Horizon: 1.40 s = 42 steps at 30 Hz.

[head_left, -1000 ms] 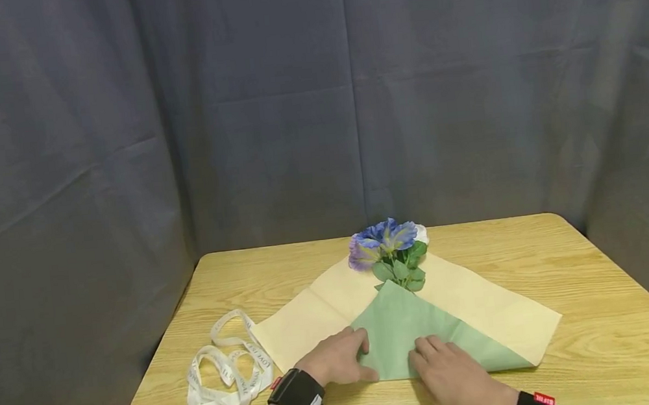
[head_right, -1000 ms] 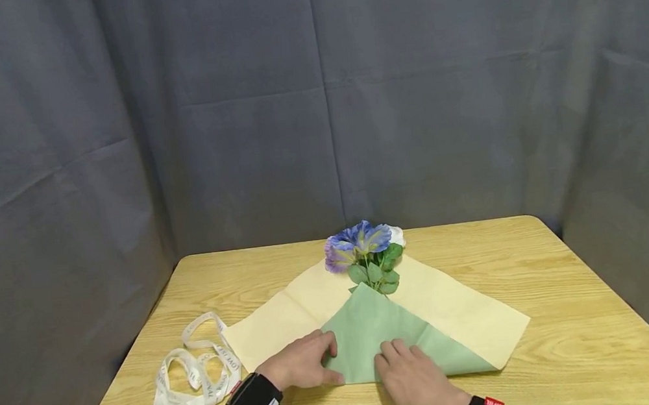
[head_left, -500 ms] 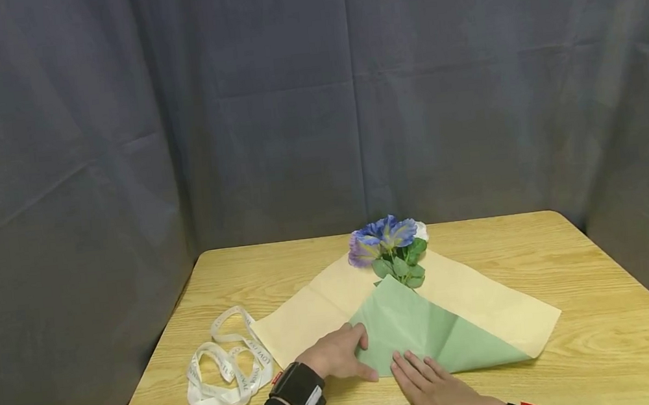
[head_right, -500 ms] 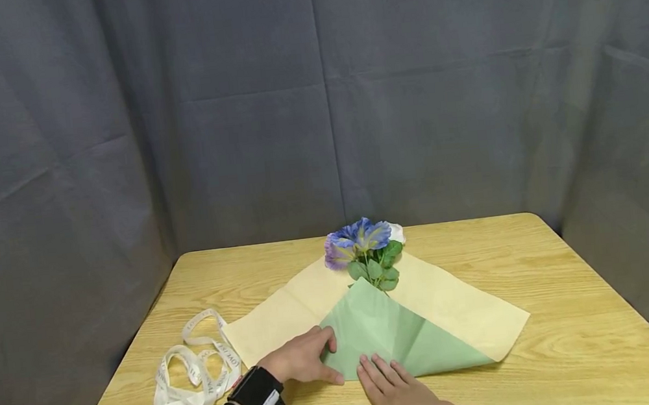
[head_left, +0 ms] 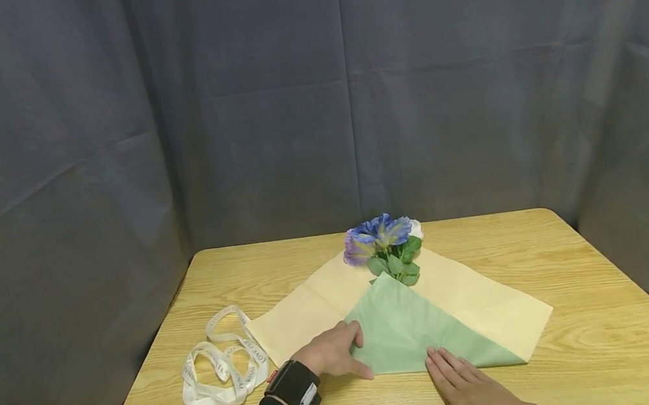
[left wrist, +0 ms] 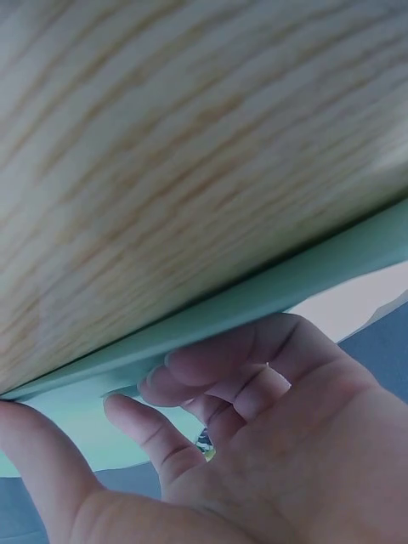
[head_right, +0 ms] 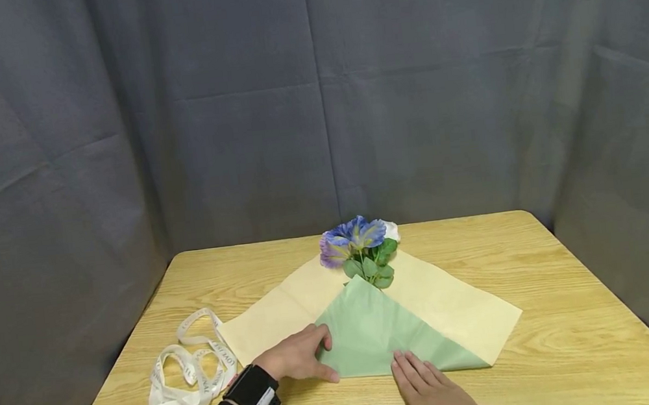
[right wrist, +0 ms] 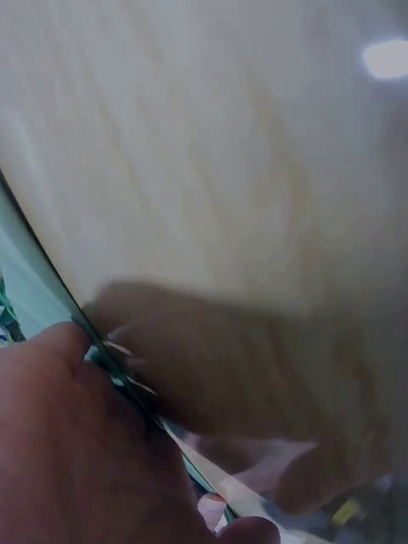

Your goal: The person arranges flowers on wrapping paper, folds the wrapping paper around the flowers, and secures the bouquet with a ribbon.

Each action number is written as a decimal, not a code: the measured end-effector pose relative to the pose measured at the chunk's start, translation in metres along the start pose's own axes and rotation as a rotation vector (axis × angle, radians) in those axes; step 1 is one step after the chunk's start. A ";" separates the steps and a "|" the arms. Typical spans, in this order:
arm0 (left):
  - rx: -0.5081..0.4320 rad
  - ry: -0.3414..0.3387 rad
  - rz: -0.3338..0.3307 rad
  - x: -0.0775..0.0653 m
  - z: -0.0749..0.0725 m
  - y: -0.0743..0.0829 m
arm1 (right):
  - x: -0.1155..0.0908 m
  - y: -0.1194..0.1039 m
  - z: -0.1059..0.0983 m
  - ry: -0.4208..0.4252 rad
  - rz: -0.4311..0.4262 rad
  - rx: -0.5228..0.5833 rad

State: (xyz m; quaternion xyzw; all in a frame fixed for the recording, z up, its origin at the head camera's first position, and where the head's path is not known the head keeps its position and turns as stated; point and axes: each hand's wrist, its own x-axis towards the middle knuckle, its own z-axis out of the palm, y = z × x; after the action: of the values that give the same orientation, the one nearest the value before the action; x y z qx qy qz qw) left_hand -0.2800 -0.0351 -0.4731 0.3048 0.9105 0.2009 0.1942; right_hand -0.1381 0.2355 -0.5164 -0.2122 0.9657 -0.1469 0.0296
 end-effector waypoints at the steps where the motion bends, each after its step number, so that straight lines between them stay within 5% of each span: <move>1: -0.001 -0.002 -0.003 0.000 0.000 0.000 | -0.002 0.001 -0.001 -0.006 0.023 0.008; 5: -0.006 0.000 -0.004 0.000 0.000 0.001 | -0.012 0.010 -0.004 -0.034 0.115 0.085; 19: -0.015 0.000 0.011 0.000 0.000 0.001 | -0.049 0.038 -0.010 0.007 0.304 0.057; 37: -0.093 -0.023 0.053 -0.002 -0.004 -0.006 | -0.048 0.032 -0.020 -0.031 0.292 0.060; 40: -0.065 -0.012 0.038 -0.004 -0.003 -0.001 | -0.048 0.033 -0.018 -0.032 0.296 0.062; 42: 0.039 0.020 0.029 -0.007 0.000 0.011 | -0.049 0.034 -0.016 -0.022 0.292 0.040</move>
State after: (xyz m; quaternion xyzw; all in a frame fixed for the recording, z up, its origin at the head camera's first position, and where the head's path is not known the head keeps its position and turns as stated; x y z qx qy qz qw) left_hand -0.2698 -0.0313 -0.4662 0.3195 0.9117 0.1888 0.1763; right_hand -0.1088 0.2897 -0.5117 -0.0706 0.9827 -0.1581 0.0652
